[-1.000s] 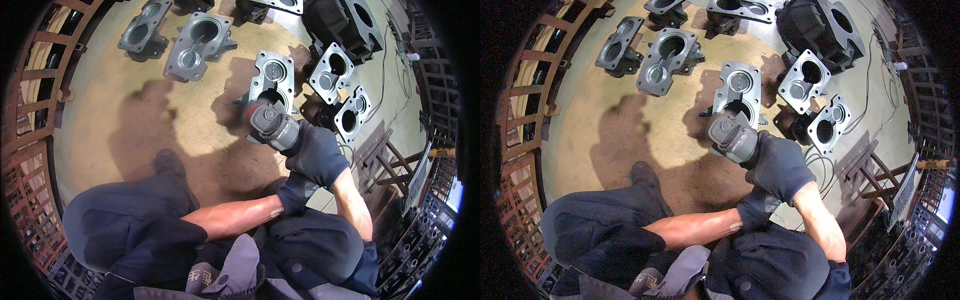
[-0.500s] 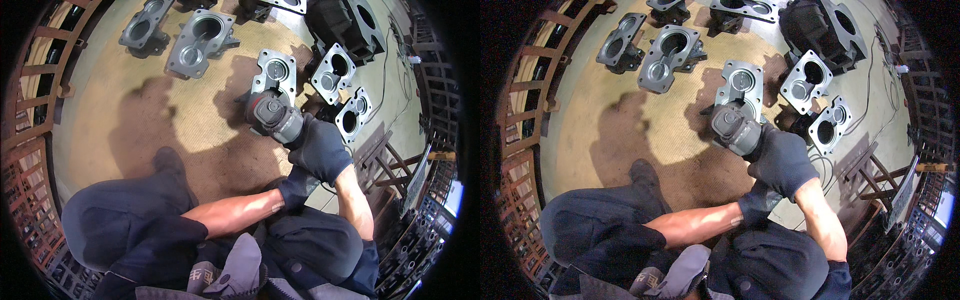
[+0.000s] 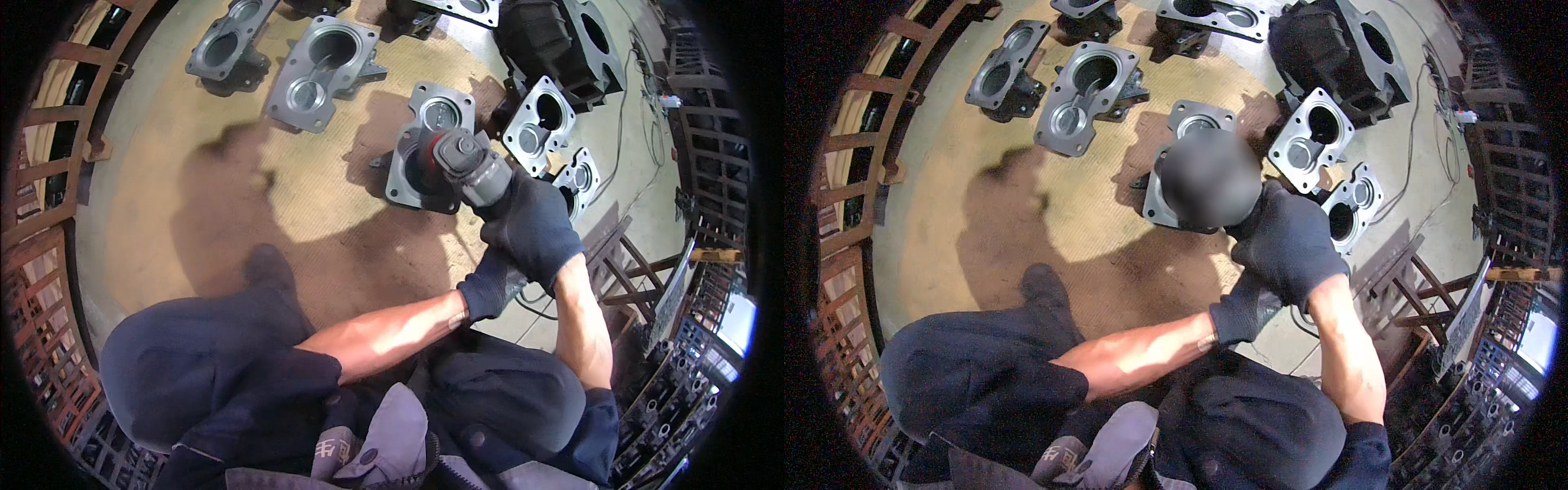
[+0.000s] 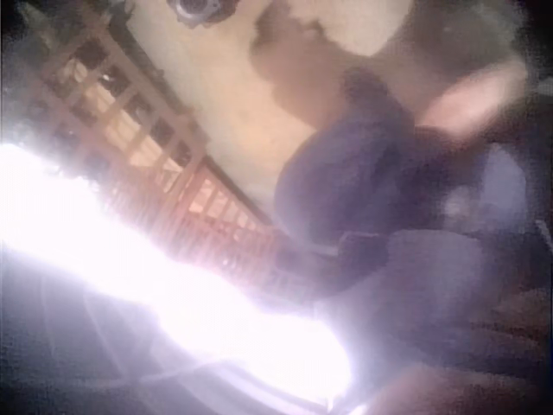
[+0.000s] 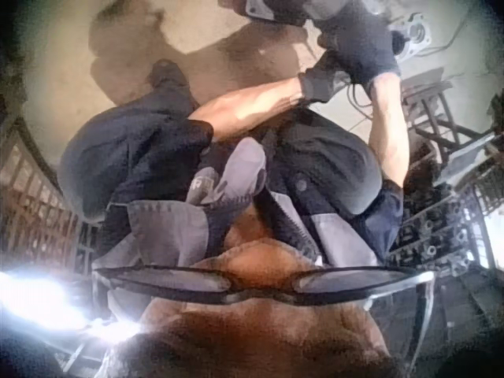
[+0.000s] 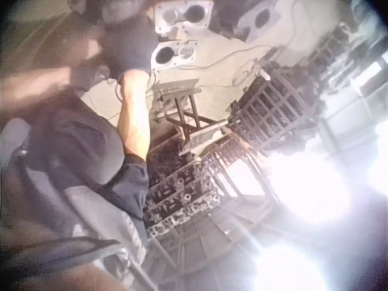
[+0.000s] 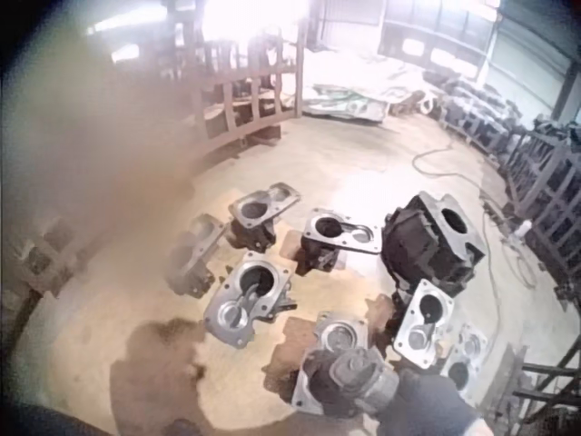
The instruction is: The person sits on the floor and uses a handheld angle grinder to smooth the surfaces of several metal engine parts. They handle each part individually, repositioning them as needed to access different areas.
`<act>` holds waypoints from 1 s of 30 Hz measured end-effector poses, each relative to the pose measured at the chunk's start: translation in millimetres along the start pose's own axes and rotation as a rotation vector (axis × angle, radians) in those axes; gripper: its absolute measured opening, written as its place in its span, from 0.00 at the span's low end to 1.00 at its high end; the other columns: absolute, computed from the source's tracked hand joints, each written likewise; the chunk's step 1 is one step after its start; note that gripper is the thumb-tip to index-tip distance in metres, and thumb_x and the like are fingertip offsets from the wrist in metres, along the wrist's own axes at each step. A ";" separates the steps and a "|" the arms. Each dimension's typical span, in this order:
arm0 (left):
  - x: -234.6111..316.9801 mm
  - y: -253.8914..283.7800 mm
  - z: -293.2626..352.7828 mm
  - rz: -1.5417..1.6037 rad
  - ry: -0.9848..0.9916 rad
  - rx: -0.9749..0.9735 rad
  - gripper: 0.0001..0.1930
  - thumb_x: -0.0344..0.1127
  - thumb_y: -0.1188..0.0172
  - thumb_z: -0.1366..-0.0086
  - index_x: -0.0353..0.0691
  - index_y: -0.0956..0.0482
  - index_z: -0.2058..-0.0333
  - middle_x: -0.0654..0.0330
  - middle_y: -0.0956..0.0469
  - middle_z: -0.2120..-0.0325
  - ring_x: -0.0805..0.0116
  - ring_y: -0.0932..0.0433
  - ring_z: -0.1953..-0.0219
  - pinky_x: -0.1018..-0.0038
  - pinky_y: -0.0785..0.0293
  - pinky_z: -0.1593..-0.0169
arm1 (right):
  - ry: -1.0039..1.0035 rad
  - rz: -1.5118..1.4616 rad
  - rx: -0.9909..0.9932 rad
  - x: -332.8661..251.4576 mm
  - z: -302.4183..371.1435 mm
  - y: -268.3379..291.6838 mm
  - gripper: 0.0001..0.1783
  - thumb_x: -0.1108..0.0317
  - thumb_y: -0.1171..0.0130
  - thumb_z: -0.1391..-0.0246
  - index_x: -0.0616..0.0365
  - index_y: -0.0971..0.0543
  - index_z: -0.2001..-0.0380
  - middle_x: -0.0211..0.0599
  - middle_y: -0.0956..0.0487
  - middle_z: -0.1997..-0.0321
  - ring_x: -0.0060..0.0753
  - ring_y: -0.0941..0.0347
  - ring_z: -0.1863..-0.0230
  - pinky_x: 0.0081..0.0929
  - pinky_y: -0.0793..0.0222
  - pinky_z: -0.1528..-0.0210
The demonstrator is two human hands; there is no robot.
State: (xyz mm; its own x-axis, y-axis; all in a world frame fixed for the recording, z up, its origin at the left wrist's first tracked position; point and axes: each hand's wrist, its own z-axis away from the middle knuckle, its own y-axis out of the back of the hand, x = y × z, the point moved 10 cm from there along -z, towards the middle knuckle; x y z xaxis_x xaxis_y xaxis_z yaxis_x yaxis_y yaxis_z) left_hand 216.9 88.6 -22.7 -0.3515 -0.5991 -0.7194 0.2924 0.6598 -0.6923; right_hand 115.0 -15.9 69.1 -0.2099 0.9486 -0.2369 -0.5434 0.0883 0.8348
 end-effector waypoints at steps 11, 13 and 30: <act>-2.2 63.8 56.5 -0.809 -0.115 0.528 0.19 0.31 0.59 0.22 0.34 0.41 0.36 0.57 0.31 0.41 0.69 0.34 0.36 0.71 0.37 0.32 | 0.008 -0.201 -0.044 30.5 30.7 -29.4 0.32 0.64 0.29 0.70 0.62 0.22 0.55 0.52 0.16 0.66 0.53 0.17 0.62 0.37 0.22 0.57; 6.8 70.4 62.5 -0.831 -0.127 0.506 0.20 0.30 0.59 0.22 0.34 0.41 0.35 0.56 0.32 0.41 0.69 0.34 0.35 0.71 0.37 0.32 | 0.039 -0.178 -0.083 27.6 22.9 -43.5 0.31 0.63 0.28 0.69 0.61 0.22 0.56 0.53 0.17 0.66 0.56 0.18 0.61 0.39 0.23 0.58; -0.6 33.3 42.6 -0.883 -0.135 0.457 0.22 0.34 0.61 0.21 0.38 0.43 0.32 0.53 0.36 0.36 0.66 0.37 0.33 0.69 0.42 0.29 | -0.018 -0.093 -0.110 21.1 25.8 -29.6 0.28 0.61 0.29 0.67 0.60 0.21 0.59 0.56 0.16 0.65 0.60 0.19 0.59 0.43 0.22 0.54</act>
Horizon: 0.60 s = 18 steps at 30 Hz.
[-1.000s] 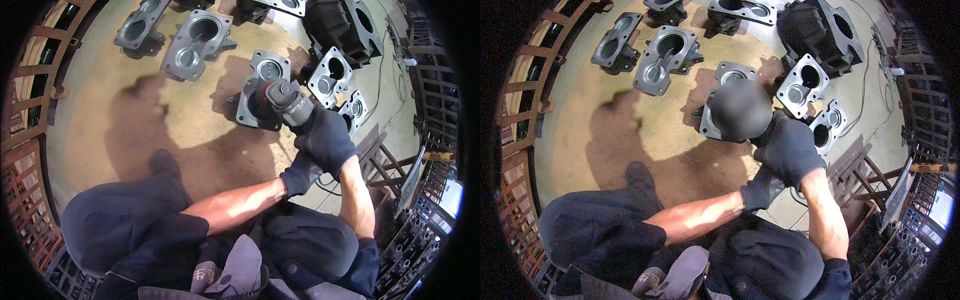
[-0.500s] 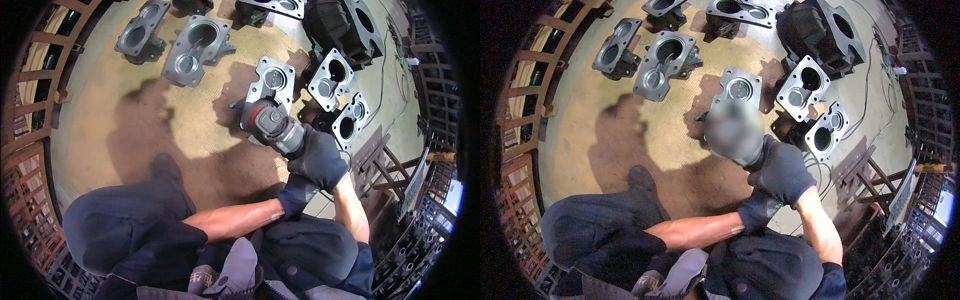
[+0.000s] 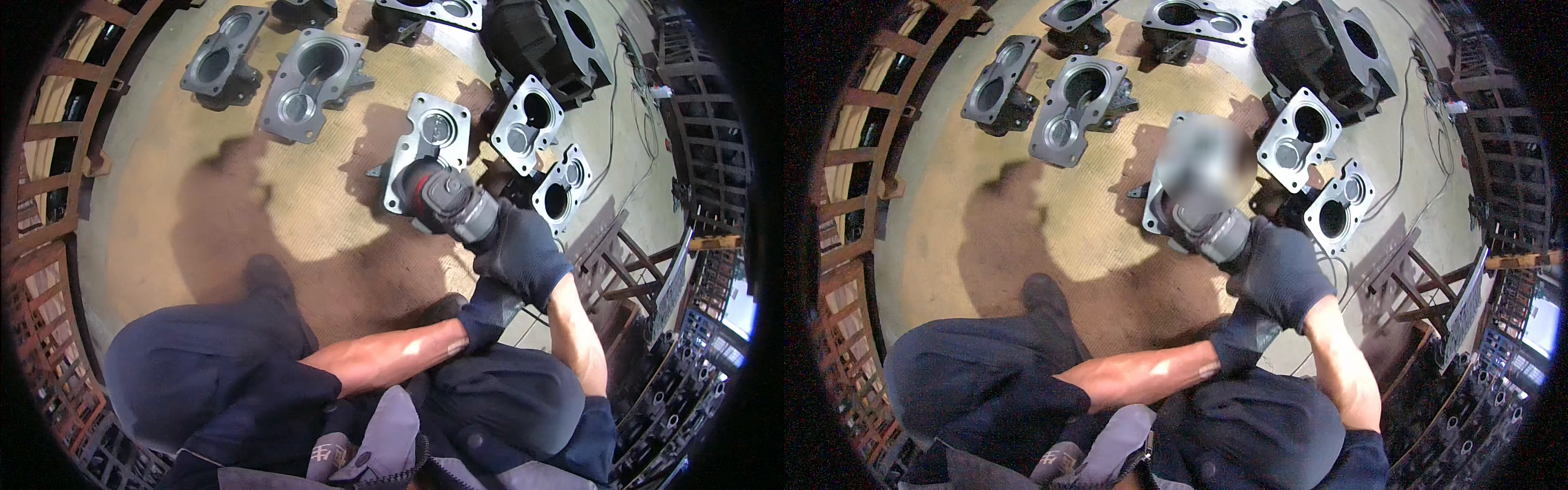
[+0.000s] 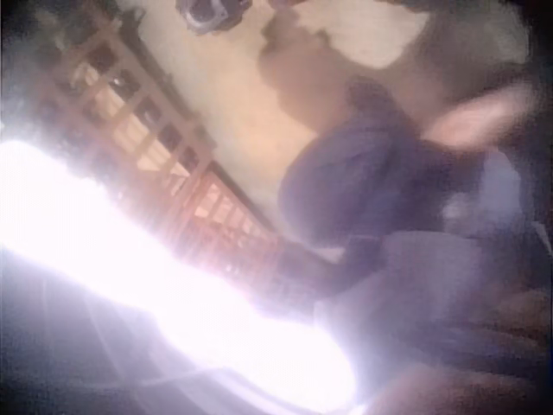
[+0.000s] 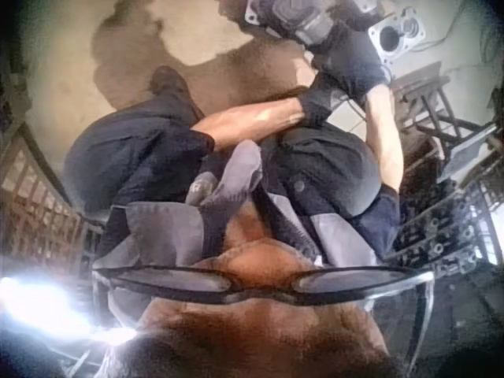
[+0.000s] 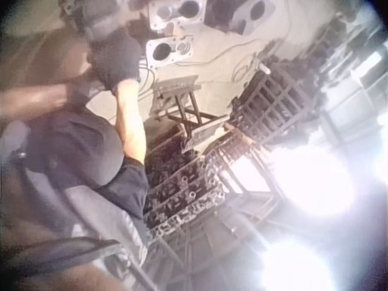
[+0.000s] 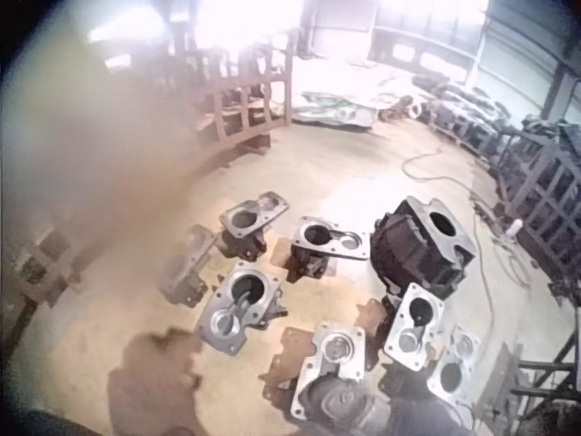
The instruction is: The person sits on the floor and uses a handheld angle grinder to smooth the surfaces of several metal engine parts. They handle each part individually, repositioning them as needed to access different areas.
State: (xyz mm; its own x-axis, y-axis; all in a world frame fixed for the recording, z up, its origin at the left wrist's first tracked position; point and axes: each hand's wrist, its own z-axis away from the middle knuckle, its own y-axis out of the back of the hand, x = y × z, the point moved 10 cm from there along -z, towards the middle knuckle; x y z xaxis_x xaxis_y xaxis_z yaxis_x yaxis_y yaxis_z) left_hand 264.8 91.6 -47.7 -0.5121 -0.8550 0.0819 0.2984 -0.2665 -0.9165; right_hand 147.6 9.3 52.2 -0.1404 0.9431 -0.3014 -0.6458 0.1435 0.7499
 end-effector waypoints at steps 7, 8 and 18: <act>-46.1 -16.0 29.3 0.383 0.192 -0.100 0.20 0.32 0.60 0.22 0.39 0.41 0.34 0.55 0.33 0.40 0.69 0.36 0.36 0.71 0.39 0.31 | -0.140 -0.094 0.010 37.5 31.5 -9.8 0.32 0.61 0.30 0.69 0.61 0.21 0.55 0.56 0.16 0.64 0.58 0.18 0.60 0.41 0.23 0.56; -42.8 -26.4 21.7 0.486 0.184 -0.167 0.20 0.32 0.60 0.22 0.39 0.41 0.34 0.55 0.33 0.40 0.70 0.35 0.36 0.71 0.39 0.31 | -0.147 -0.084 0.024 43.6 32.7 -8.4 0.32 0.61 0.30 0.69 0.61 0.22 0.55 0.56 0.16 0.65 0.58 0.18 0.60 0.41 0.23 0.56; -87.7 29.2 -17.2 0.820 0.163 -0.080 0.18 0.34 0.54 0.24 0.40 0.36 0.38 0.59 0.29 0.48 0.72 0.32 0.42 0.75 0.36 0.35 | -0.073 -0.048 0.029 41.3 27.4 -15.4 0.31 0.55 0.28 0.67 0.59 0.22 0.58 0.55 0.17 0.66 0.61 0.19 0.60 0.43 0.22 0.56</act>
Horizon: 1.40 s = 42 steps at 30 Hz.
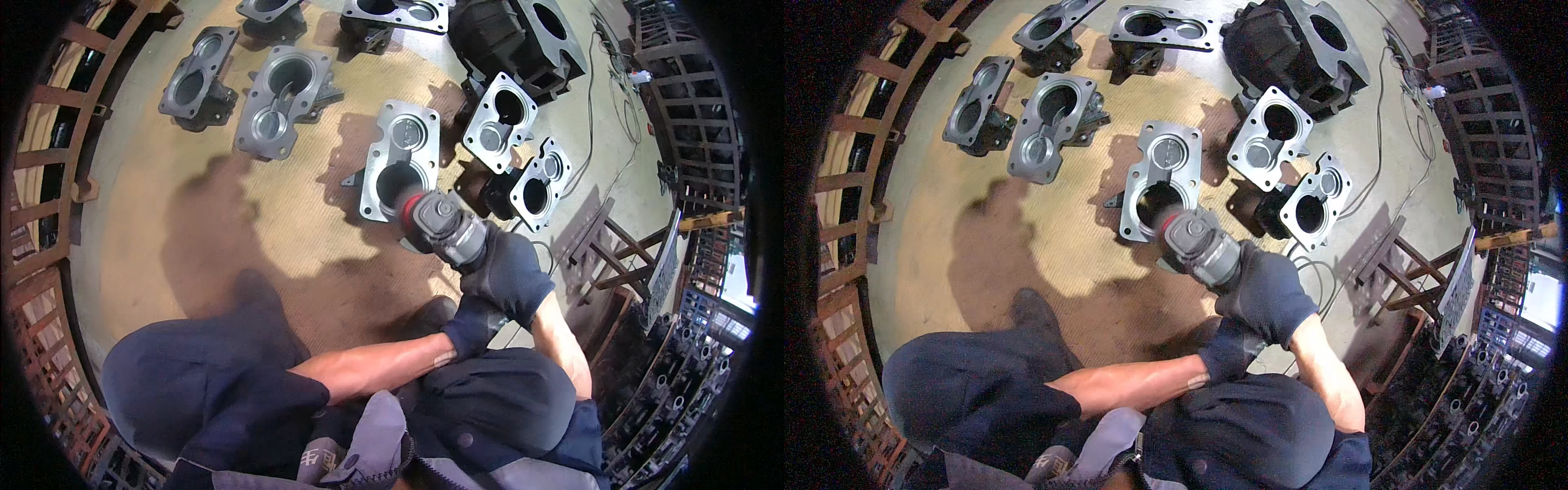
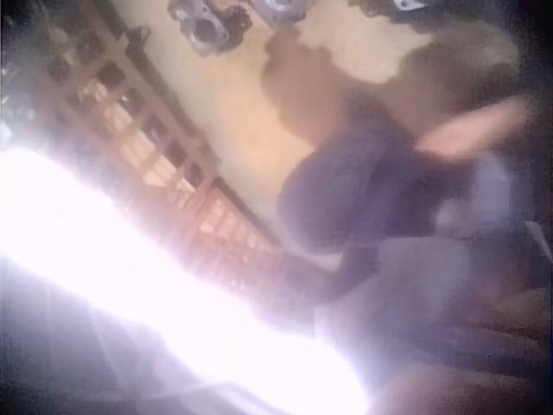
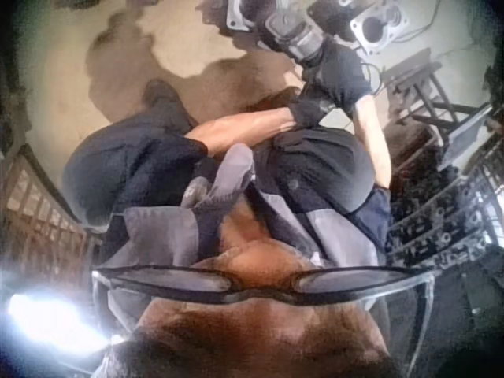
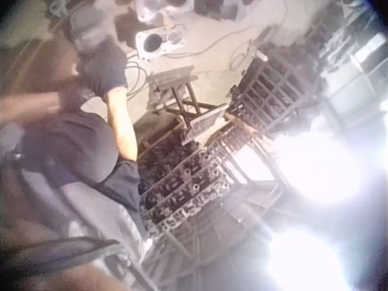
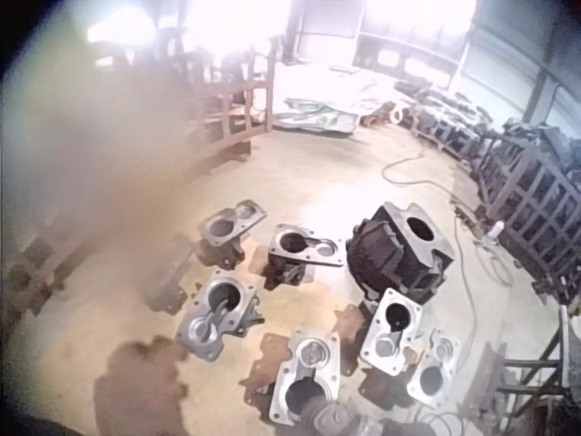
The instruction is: The person sits on the floor and uses a handheld angle grinder to smooth the surfaces of several metal engine parts. They handle each part individually, repositioning them as needed to access different areas.
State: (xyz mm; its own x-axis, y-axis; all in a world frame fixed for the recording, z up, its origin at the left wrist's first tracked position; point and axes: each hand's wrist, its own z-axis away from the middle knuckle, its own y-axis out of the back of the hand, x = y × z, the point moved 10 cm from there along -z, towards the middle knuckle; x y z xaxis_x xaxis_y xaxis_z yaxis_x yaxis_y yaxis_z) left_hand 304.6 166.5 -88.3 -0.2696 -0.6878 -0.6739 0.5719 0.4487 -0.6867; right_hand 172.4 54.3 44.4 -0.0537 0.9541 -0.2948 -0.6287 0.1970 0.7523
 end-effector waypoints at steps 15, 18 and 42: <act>53.5 -146.6 -22.5 -1.988 -0.145 0.001 0.22 0.37 0.46 0.26 0.39 0.32 0.36 0.52 0.28 0.39 0.66 0.30 0.37 0.70 0.35 0.35 | -0.012 -0.108 0.079 2.9 -63.1 50.5 0.30 0.60 0.30 0.68 0.61 0.20 0.58 0.56 0.16 0.64 0.60 0.19 0.60 0.40 0.22 0.55; 38.0 -113.7 1.4 -1.637 -0.132 0.100 0.21 0.30 0.49 0.26 0.38 0.33 0.37 0.55 0.28 0.40 0.68 0.32 0.37 0.70 0.35 0.34 | -0.001 -0.242 0.117 24.9 -44.3 25.8 0.33 0.60 0.30 0.69 0.60 0.21 0.54 0.55 0.16 0.64 0.59 0.18 0.59 0.41 0.22 0.53; 48.6 -128.1 -3.6 -1.712 -0.167 0.111 0.19 0.29 0.56 0.23 0.37 0.34 0.36 0.55 0.29 0.41 0.69 0.32 0.38 0.72 0.34 0.35 | 0.077 -0.152 0.096 -5.8 -52.6 36.2 0.32 0.60 0.30 0.68 0.62 0.22 0.56 0.57 0.16 0.64 0.59 0.18 0.59 0.41 0.22 0.55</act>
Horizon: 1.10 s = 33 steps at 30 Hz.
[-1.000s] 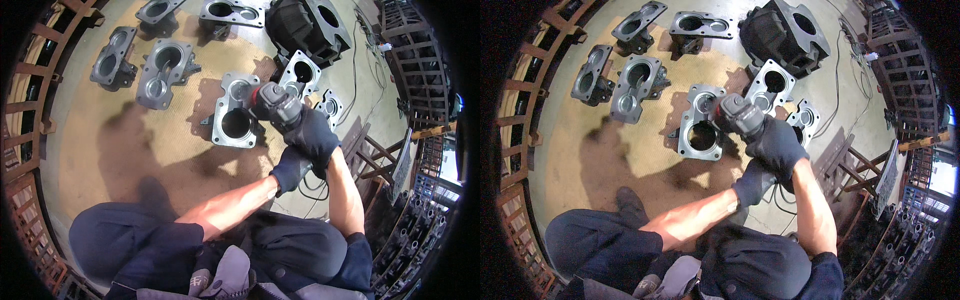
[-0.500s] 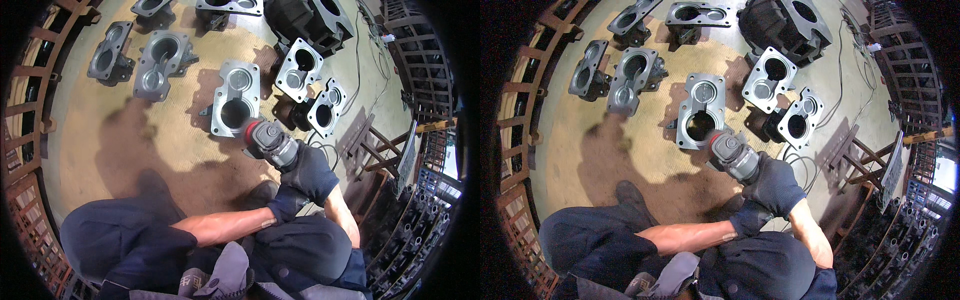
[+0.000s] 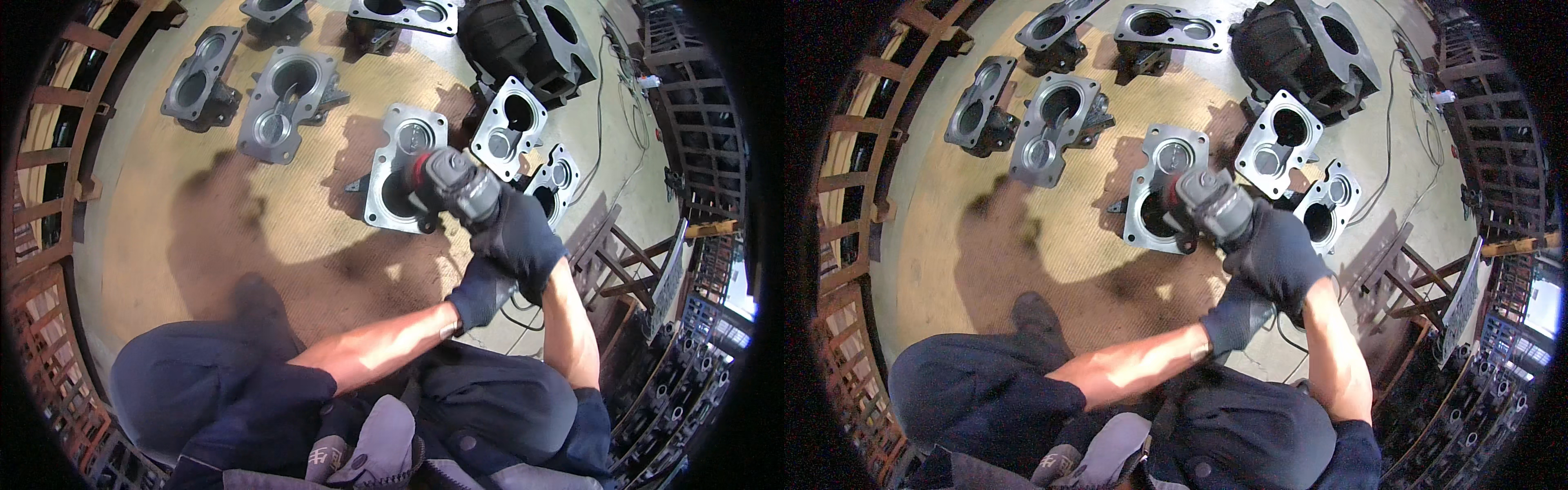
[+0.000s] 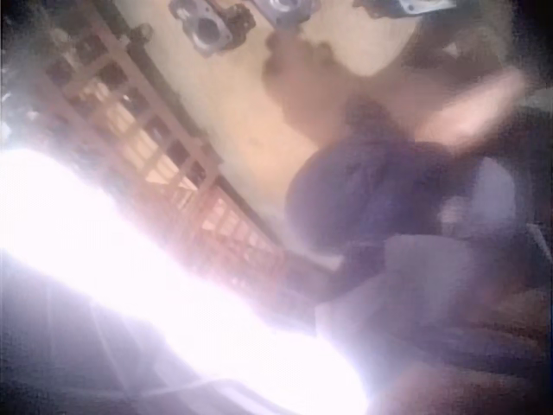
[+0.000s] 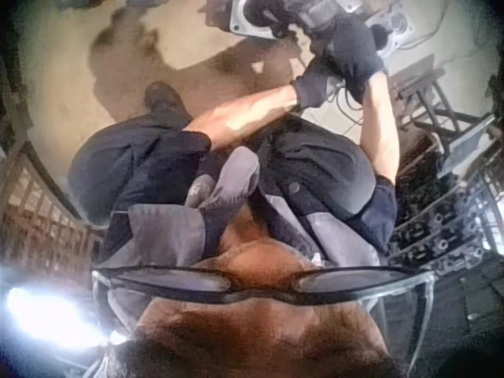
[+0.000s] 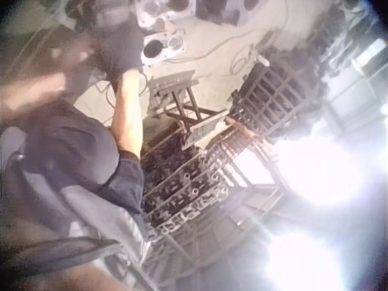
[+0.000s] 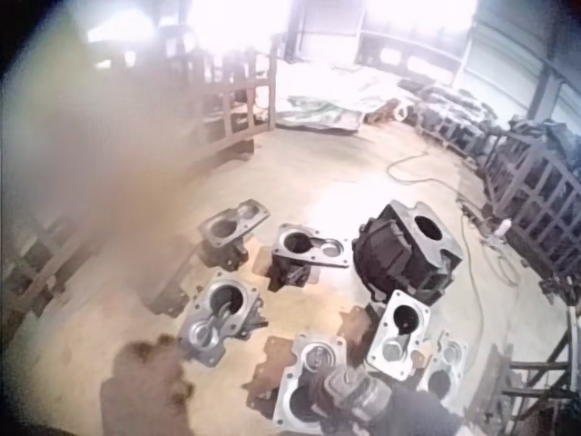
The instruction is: The person sits on the floor and uses a handheld angle grinder to smooth the surfaces of several metal engine parts. They handle each part individually, repositioning them as needed to access different areas.
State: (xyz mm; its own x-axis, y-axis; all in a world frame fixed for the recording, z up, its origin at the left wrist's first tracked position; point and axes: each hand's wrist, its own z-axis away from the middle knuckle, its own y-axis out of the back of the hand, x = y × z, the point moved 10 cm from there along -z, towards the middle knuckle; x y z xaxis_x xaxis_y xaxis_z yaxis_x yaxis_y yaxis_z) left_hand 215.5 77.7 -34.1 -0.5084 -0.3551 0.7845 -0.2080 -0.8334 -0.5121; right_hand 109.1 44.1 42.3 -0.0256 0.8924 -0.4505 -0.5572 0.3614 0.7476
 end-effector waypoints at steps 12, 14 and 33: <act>-38.0 22.8 13.9 0.308 0.022 0.184 0.15 0.29 0.50 0.27 0.37 0.28 0.43 0.56 0.24 0.49 0.70 0.27 0.46 0.73 0.29 0.43 | 0.021 0.138 -0.125 -27.2 4.1 -24.4 0.29 0.58 0.29 0.68 0.60 0.21 0.59 0.56 0.16 0.66 0.60 0.18 0.61 0.43 0.22 0.55; -38.6 25.9 16.0 0.291 0.016 0.199 0.14 0.29 0.49 0.27 0.37 0.27 0.45 0.56 0.23 0.50 0.70 0.26 0.47 0.73 0.29 0.45 | 0.041 0.069 -0.092 -28.2 3.6 -30.1 0.29 0.59 0.29 0.68 0.60 0.21 0.58 0.55 0.16 0.67 0.60 0.18 0.61 0.43 0.22 0.56; 39.6 40.5 -50.5 -0.281 0.091 -0.124 0.19 0.31 0.47 0.29 0.32 0.24 0.43 0.52 0.21 0.45 0.63 0.24 0.42 0.68 0.30 0.36 | 0.043 -0.006 0.013 17.1 -63.3 27.6 0.21 0.62 0.32 0.64 0.67 0.17 0.68 0.57 0.18 0.73 0.55 0.19 0.69 0.40 0.23 0.63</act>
State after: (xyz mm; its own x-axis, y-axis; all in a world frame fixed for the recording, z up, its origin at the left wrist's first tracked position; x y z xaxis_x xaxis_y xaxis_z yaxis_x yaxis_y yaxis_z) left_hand 144.8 51.3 -41.4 -0.4880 -0.0747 0.8696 -0.4484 -0.8334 -0.3232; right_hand 40.8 52.2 24.4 -0.0580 0.8780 -0.4751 -0.5465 0.3703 0.7511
